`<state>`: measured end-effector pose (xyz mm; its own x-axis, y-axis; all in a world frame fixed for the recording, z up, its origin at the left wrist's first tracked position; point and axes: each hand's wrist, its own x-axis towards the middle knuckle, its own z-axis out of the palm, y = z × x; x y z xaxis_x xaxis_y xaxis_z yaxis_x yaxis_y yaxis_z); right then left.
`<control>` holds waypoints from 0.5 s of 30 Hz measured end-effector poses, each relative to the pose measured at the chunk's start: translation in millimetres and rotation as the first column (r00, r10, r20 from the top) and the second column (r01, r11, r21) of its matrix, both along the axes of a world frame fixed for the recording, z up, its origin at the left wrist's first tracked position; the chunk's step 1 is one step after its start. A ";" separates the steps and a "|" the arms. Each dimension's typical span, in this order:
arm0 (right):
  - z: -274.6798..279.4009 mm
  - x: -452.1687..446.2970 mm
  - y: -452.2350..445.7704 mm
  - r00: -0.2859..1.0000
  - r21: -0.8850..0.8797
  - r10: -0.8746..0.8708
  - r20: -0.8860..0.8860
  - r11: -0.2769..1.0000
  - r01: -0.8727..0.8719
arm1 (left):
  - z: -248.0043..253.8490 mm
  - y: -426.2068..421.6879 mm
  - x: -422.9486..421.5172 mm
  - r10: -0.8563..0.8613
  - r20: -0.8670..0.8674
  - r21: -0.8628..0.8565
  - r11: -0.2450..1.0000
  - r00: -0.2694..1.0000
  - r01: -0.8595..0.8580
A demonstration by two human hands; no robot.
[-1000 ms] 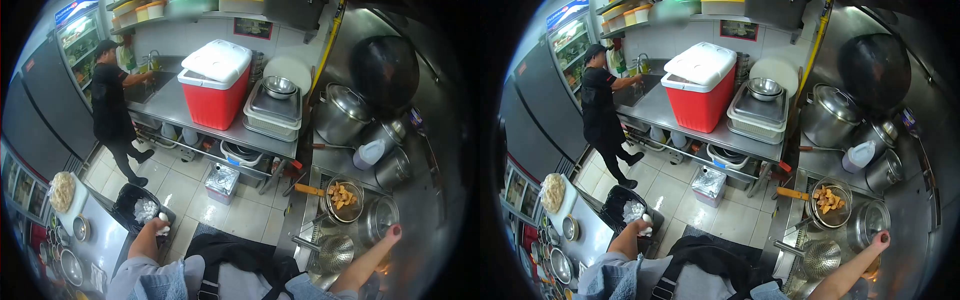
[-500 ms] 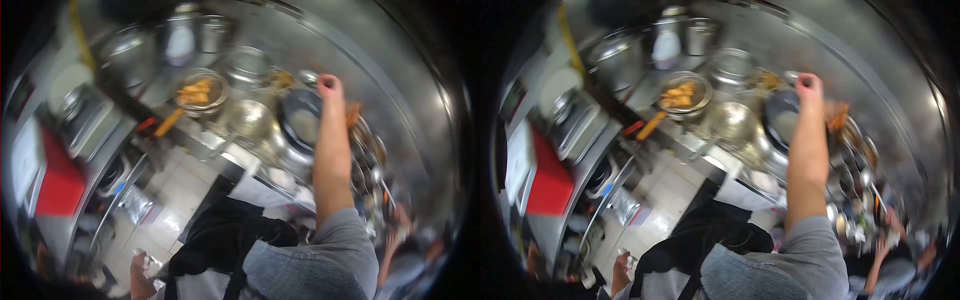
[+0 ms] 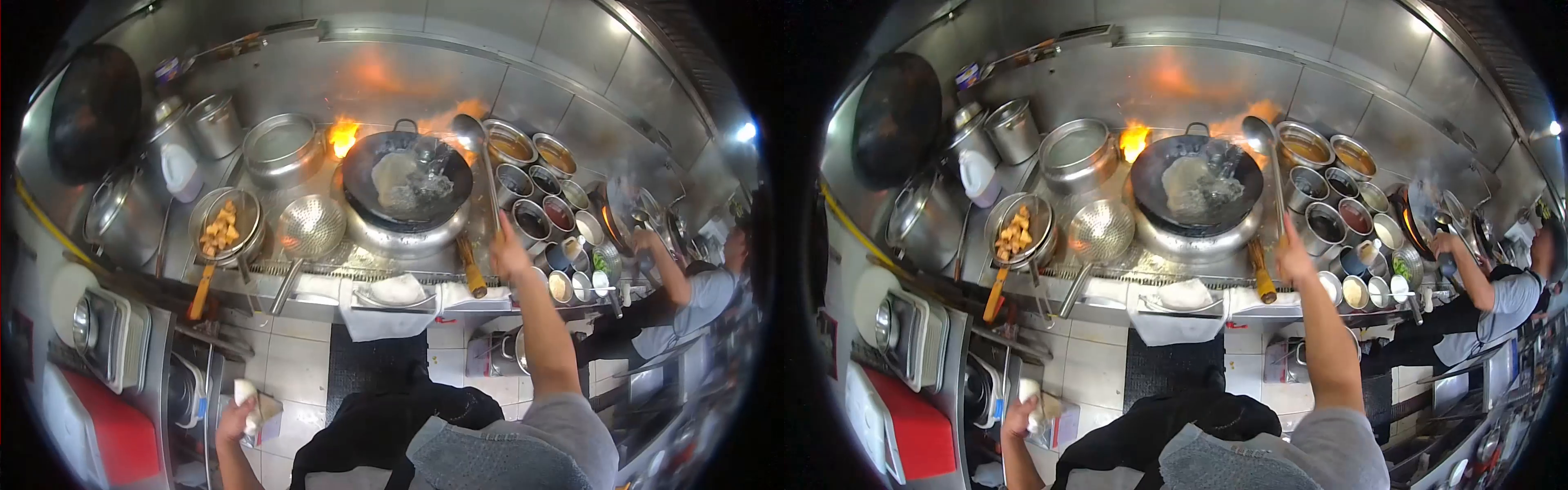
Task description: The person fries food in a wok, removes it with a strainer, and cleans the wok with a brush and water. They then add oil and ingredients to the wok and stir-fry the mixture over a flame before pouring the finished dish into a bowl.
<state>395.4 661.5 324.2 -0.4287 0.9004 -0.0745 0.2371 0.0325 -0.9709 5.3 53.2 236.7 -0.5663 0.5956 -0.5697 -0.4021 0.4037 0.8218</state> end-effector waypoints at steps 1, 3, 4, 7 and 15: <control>-59.5 30.0 5.1 0.989 0.452 -0.017 0.146 0.890 -0.052 | 31.2 42.8 8.8 0.069 -0.066 0.005 0.998 0.995 -0.069; -91.0 73.2 -34.8 0.940 0.488 -0.129 0.317 0.871 -0.045 | 33.6 108.2 3.1 0.083 -0.004 0.120 0.989 0.997 -0.082; -104.6 94.4 -51.2 0.915 0.342 -0.117 0.386 0.939 -0.024 | 34.4 150.6 8.0 0.097 0.025 0.199 0.975 0.995 -0.100; -153.9 136.5 -85.2 0.830 0.144 -0.034 0.557 0.988 -0.057 | 26.9 289.5 41.8 0.033 0.191 0.382 0.918 0.981 -0.105; -196.7 147.6 -76.0 0.577 -0.214 0.282 0.767 0.959 -0.185 | 7.6 575.8 141.9 0.063 0.331 0.181 0.975 0.941 -0.129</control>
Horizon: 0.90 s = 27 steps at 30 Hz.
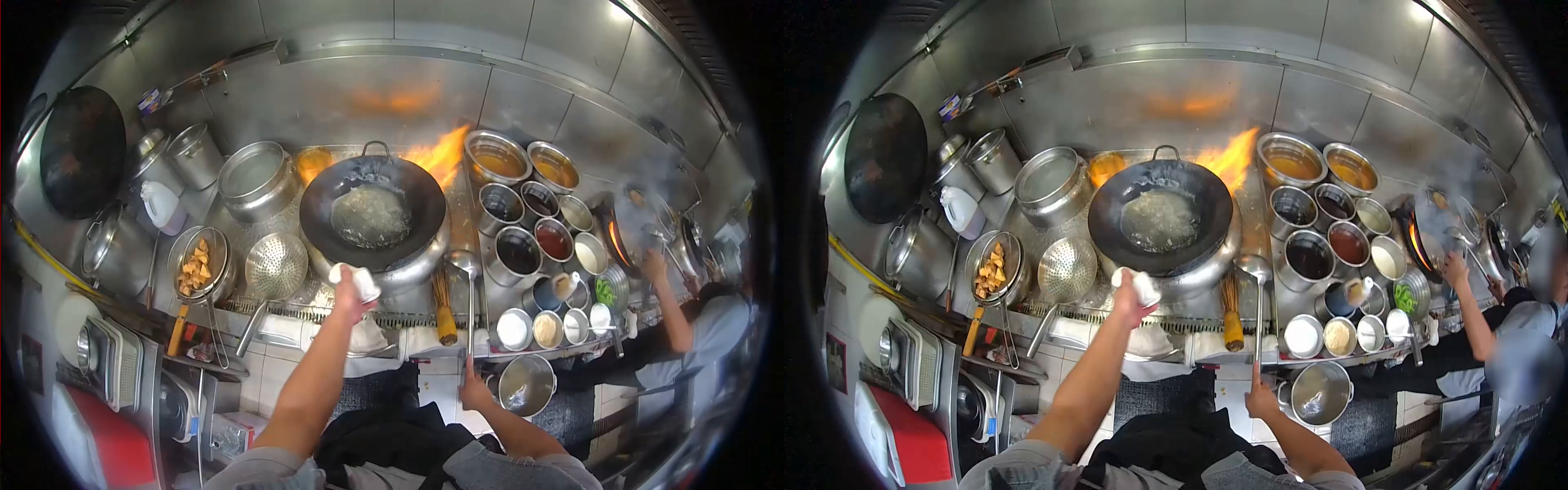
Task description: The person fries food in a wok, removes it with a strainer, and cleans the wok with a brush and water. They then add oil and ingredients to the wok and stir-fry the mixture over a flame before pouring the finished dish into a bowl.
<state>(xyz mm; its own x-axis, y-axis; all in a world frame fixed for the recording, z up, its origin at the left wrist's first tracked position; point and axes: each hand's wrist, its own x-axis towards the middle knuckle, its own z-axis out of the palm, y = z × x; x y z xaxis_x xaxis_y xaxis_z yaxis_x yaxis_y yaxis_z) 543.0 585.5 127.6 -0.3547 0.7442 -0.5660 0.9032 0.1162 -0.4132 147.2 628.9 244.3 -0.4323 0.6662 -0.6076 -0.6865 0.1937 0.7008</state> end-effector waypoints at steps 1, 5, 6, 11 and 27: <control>2.6 0.2 15.2 1.000 0.009 0.006 -0.004 1.000 -0.006 | -7.5 22.6 2.5 0.038 0.013 0.017 0.999 0.999 -0.038; 47.0 -50.9 87.1 0.998 0.250 0.013 -0.065 0.968 0.004 | -2.0 52.3 10.6 0.281 -0.109 -0.043 0.957 0.954 -0.286; 49.5 -78.6 107.2 0.999 0.152 0.051 0.004 0.987 -0.051 | -5.8 54.0 7.9 0.311 -0.183 -0.034 0.946 0.933 -0.322; 29.2 -141.3 122.2 0.986 0.119 0.050 0.157 0.990 -0.069 | -23.5 28.1 -92.6 0.289 -0.467 0.108 0.957 0.835 -0.270; 176.4 -415.6 244.7 0.742 0.278 0.670 0.033 0.707 -0.651 | -2.3 17.7 -154.3 -0.031 -0.755 -0.219 0.953 0.655 -0.208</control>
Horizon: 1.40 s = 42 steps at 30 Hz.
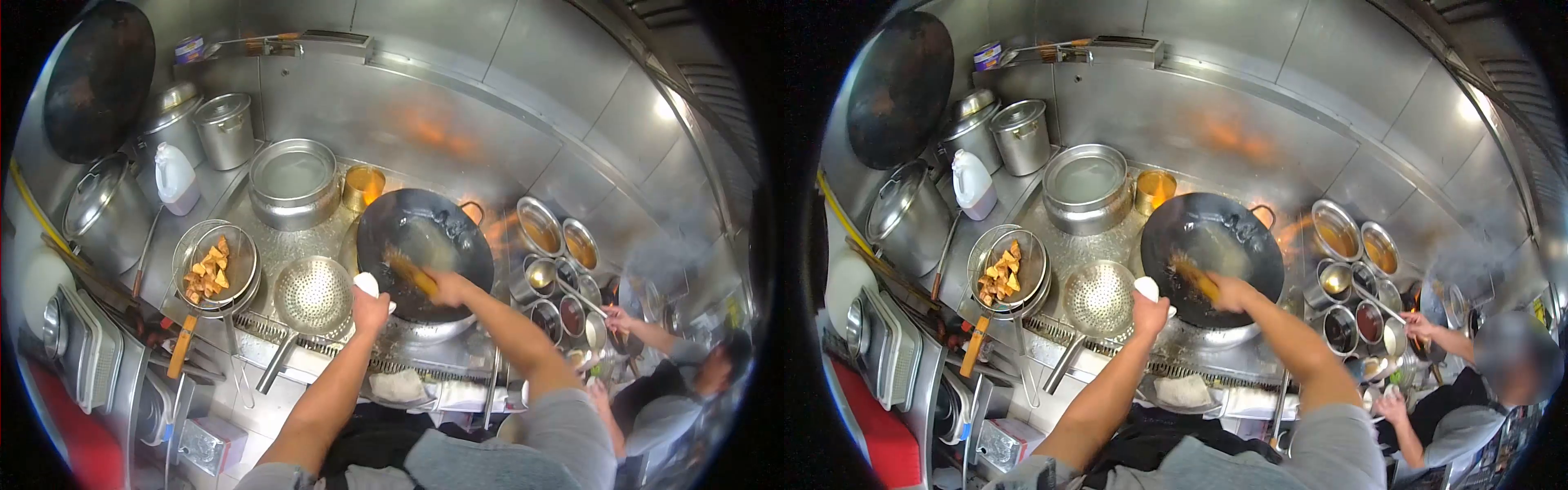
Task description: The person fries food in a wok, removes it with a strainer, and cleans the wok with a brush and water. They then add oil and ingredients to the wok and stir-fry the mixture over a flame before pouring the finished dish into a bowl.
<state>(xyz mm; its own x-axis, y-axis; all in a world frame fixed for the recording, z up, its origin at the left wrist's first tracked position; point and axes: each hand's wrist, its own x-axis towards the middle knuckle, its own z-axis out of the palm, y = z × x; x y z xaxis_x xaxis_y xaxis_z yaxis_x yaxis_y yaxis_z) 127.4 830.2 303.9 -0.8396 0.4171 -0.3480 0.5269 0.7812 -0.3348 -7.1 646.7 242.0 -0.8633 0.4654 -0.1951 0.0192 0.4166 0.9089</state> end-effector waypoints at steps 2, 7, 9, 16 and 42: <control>5.2 -65.8 16.5 0.920 -0.100 -0.385 -0.074 0.921 0.377 | 9.9 -4.3 -1.2 -0.068 0.031 -0.006 0.998 0.997 0.068; -2.0 0.9 -30.2 0.987 -0.098 -0.114 -0.116 0.990 0.103 | -6.8 4.3 -2.4 -0.041 0.001 -0.023 0.999 0.999 0.041; 6.6 70.1 -4.6 0.993 -0.031 0.109 0.054 0.994 -0.108 | -10.0 1.2 -0.6 -0.053 -0.011 -0.020 0.998 0.999 0.053; -24.1 -26.2 69.5 0.949 0.319 -0.314 0.037 0.903 0.287 | -21.7 7.9 0.9 -0.082 -0.045 0.033 0.996 0.996 0.084; 44.1 74.5 -21.2 0.703 -0.675 -0.692 -0.166 0.599 0.431 | 6.5 -13.0 -44.1 -0.160 -0.098 0.387 0.903 0.982 0.186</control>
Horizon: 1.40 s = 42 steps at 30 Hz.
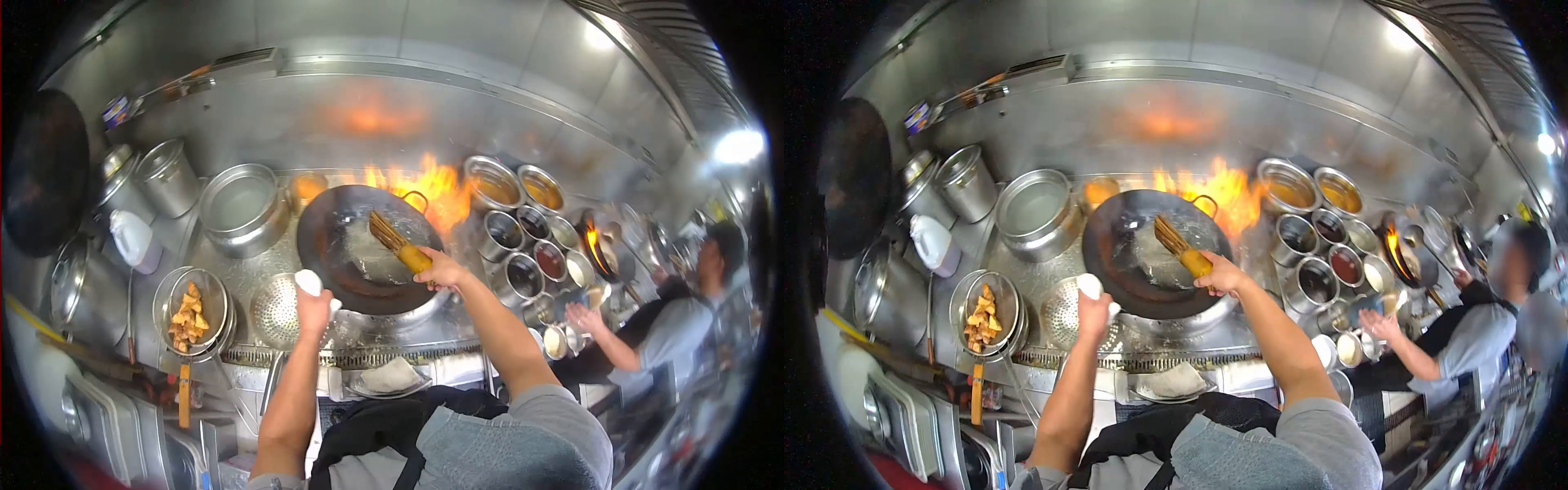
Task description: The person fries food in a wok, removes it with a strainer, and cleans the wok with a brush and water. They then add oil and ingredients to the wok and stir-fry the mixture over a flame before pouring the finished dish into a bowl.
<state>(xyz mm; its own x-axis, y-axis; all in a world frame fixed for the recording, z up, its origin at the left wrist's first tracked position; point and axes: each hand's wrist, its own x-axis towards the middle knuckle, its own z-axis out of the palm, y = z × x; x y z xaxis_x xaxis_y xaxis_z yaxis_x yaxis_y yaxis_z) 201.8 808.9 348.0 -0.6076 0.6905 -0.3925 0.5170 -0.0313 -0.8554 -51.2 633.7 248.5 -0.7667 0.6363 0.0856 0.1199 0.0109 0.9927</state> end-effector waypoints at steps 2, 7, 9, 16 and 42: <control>5.9 31.5 -20.8 0.997 -0.008 -0.049 -0.063 0.999 0.048 | 26.8 -11.9 -8.1 -0.036 0.052 -0.032 0.999 0.998 0.038; -2.9 85.7 -69.5 0.901 -0.147 -0.303 -0.309 0.952 0.270 | 24.8 -10.3 -43.4 -0.153 -0.059 -0.120 0.982 0.987 0.145; -4.8 99.3 -84.6 0.801 -0.317 -0.486 -0.349 0.866 0.387 | 40.2 -11.2 -36.6 -0.156 -0.072 -0.088 0.985 0.985 0.150; -28.8 158.4 -93.7 0.583 -0.517 -0.665 -0.468 0.740 0.429 | 75.8 -17.9 -23.8 -0.124 -0.234 -0.132 0.987 0.964 0.094; -119.8 126.4 18.2 0.791 -0.393 -0.561 -0.244 0.803 0.449 | 140.1 -46.2 110.7 -0.130 -0.735 -0.223 0.973 0.665 -0.055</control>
